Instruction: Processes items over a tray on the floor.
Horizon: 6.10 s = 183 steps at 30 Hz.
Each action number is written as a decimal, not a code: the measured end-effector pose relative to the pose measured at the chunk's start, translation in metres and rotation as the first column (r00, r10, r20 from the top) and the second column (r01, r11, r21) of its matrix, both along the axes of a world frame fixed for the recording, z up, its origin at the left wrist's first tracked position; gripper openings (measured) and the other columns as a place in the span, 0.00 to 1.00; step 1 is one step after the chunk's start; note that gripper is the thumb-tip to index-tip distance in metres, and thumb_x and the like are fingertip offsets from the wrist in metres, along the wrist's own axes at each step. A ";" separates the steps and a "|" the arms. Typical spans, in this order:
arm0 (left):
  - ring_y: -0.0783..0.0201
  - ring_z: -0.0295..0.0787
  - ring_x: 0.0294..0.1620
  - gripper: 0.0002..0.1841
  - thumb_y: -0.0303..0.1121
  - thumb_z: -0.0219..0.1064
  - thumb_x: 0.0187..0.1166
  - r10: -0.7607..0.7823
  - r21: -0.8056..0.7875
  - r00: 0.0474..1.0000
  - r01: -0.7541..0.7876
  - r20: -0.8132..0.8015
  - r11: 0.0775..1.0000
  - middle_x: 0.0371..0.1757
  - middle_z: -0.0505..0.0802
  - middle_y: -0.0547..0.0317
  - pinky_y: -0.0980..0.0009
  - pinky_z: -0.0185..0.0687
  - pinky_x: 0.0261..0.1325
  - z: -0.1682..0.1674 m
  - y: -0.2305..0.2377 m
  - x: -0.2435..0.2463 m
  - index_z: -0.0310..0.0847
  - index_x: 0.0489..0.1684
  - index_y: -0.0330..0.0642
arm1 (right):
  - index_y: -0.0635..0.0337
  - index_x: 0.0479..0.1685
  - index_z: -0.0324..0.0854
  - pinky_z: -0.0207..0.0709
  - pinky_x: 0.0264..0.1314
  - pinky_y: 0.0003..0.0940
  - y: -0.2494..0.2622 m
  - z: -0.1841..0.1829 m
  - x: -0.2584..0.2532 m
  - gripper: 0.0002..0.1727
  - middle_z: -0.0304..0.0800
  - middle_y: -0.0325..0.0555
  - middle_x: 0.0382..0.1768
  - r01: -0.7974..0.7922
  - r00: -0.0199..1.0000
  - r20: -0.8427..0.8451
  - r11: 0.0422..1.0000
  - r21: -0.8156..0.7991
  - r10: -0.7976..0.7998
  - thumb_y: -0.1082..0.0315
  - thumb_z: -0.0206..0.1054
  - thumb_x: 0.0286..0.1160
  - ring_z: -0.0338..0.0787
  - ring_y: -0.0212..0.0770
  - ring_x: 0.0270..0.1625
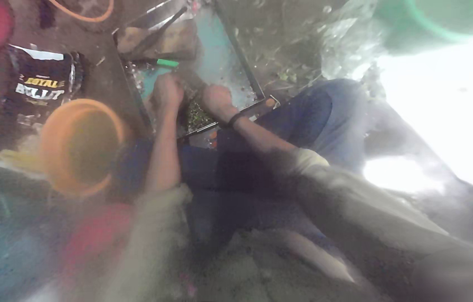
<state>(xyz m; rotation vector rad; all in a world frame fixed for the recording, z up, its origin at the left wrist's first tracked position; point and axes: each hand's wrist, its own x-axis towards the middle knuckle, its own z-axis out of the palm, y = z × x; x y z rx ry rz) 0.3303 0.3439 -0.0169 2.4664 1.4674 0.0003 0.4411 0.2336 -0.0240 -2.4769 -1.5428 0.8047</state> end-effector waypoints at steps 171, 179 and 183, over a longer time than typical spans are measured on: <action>0.39 0.90 0.64 0.10 0.34 0.67 0.79 0.127 -0.072 0.992 -0.126 0.005 0.989 0.58 0.95 0.40 0.35 0.82 0.68 0.010 -0.004 -0.002 0.95 0.48 0.44 | 0.64 0.44 0.87 0.83 0.44 0.68 -0.041 0.022 -0.029 0.14 0.91 0.64 0.49 -0.054 0.999 -0.006 0.984 -0.171 0.054 0.61 0.64 0.79 0.92 0.66 0.53; 0.44 0.89 0.69 0.13 0.37 0.69 0.78 0.168 -0.099 0.984 -0.162 0.058 0.982 0.63 0.94 0.49 0.35 0.79 0.70 0.017 -0.003 -0.013 0.94 0.55 0.51 | 0.66 0.49 0.86 0.83 0.48 0.67 -0.005 0.027 -0.020 0.19 0.91 0.64 0.54 -0.063 0.997 -0.045 0.997 -0.048 0.061 0.57 0.60 0.83 0.92 0.64 0.58; 0.47 0.90 0.68 0.13 0.37 0.71 0.74 0.207 -0.123 0.978 -0.201 0.040 0.972 0.63 0.95 0.53 0.37 0.81 0.70 0.015 -0.003 -0.014 0.94 0.54 0.52 | 0.64 0.55 0.87 0.83 0.53 0.68 0.009 0.020 -0.025 0.19 0.90 0.64 0.58 -0.062 0.996 -0.068 0.998 -0.017 0.061 0.57 0.60 0.84 0.90 0.65 0.61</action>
